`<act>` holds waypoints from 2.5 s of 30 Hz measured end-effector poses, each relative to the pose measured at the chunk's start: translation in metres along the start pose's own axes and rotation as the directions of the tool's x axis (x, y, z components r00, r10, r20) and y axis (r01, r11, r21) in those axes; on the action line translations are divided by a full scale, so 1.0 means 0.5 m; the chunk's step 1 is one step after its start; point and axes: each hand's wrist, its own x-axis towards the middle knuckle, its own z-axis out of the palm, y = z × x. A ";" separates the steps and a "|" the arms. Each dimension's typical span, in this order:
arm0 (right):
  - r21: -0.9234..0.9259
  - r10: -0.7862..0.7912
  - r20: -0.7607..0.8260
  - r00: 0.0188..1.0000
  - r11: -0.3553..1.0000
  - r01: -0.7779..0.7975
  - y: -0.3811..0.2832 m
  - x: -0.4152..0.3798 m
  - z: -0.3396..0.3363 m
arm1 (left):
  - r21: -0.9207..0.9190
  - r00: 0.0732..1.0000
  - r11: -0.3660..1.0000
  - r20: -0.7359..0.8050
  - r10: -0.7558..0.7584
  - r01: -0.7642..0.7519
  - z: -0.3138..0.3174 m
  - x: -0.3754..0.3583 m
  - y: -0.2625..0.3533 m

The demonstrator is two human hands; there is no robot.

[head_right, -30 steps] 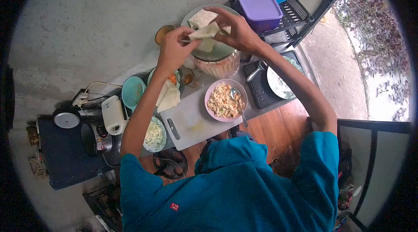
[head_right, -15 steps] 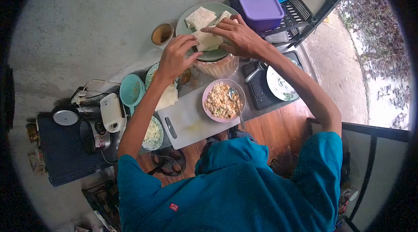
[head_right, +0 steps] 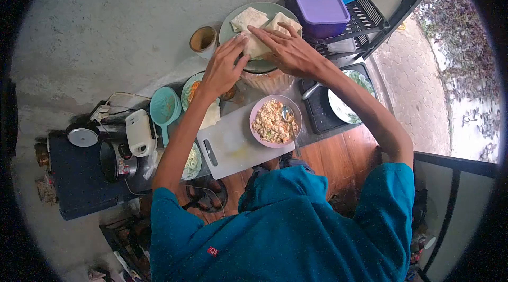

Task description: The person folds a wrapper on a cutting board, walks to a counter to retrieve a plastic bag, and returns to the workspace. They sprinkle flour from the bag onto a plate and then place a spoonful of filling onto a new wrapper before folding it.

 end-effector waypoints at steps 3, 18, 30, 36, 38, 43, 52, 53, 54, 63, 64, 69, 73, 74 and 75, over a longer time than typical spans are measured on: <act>-0.015 0.023 -0.007 1.000 1.000 -0.023 0.002 -0.003 0.005 | -0.065 0.999 0.998 -0.034 -0.026 0.024 0.004 0.003 -0.001; 0.026 0.026 -0.147 0.989 0.999 -0.022 -0.028 -0.042 -0.009 | 0.043 0.995 0.995 -0.034 0.093 -0.091 0.011 -0.003 0.060; 0.695 0.749 -0.223 0.624 0.571 -0.437 -0.205 -0.248 0.039 | -0.083 0.961 0.996 -0.277 0.017 -0.042 0.018 -0.041 0.135; 0.845 0.829 0.148 0.540 0.178 -0.504 -0.330 -0.305 0.196 | -0.569 0.733 0.759 -0.361 -0.576 0.316 0.069 -0.266 0.210; 0.770 0.746 0.148 0.650 0.326 -0.549 -0.355 -0.310 0.246 | -0.626 0.639 0.651 -0.299 -0.708 0.429 0.084 -0.360 0.201; 0.708 0.593 0.463 0.659 0.200 -0.678 -0.408 -0.228 0.335 | -0.623 0.369 0.438 -0.246 -0.896 0.648 0.096 -0.595 0.114; 0.703 0.596 0.382 0.706 0.309 -0.641 -0.405 -0.072 0.600 | -0.159 0.561 0.627 -0.319 -0.764 0.763 0.074 -0.651 -0.164; 0.696 0.612 0.378 0.695 0.307 -0.649 -0.406 -0.057 0.625 | -0.169 0.571 0.634 -0.306 -0.762 0.755 0.077 -0.644 -0.194; 0.690 0.701 0.342 0.626 0.265 -0.673 -0.408 -0.042 0.650 | -0.163 0.556 0.615 -0.296 -0.776 0.771 0.080 -0.636 -0.219; 0.640 0.926 0.195 0.322 0.129 -0.757 -0.429 0.037 0.764 | -0.031 0.623 0.632 -0.134 -0.770 0.774 0.109 -0.622 -0.316; 0.647 0.935 0.212 0.286 0.085 -0.757 -0.428 0.038 0.768 | -0.029 0.635 0.643 -0.131 -0.761 0.765 0.112 -0.628 -0.321; 0.643 0.954 0.219 0.203 0.015 -0.766 -0.429 0.048 0.766 | -0.045 0.666 0.669 -0.072 -0.743 0.742 0.116 -0.642 -0.334; 0.663 0.961 0.203 0.188 0.006 -0.749 -0.439 0.062 0.746 | -0.075 0.711 0.718 -0.102 -0.695 0.692 0.119 -0.642 -0.339; 0.661 0.964 0.191 0.184 0.012 -0.751 -0.444 0.069 0.737 | -0.076 0.715 0.722 -0.101 -0.692 0.688 0.119 -0.643 -0.339; 0.662 0.965 0.189 0.182 0.011 -0.750 -0.444 0.071 0.737 | -0.111 0.721 0.726 -0.087 -0.688 0.679 0.118 -0.644 -0.338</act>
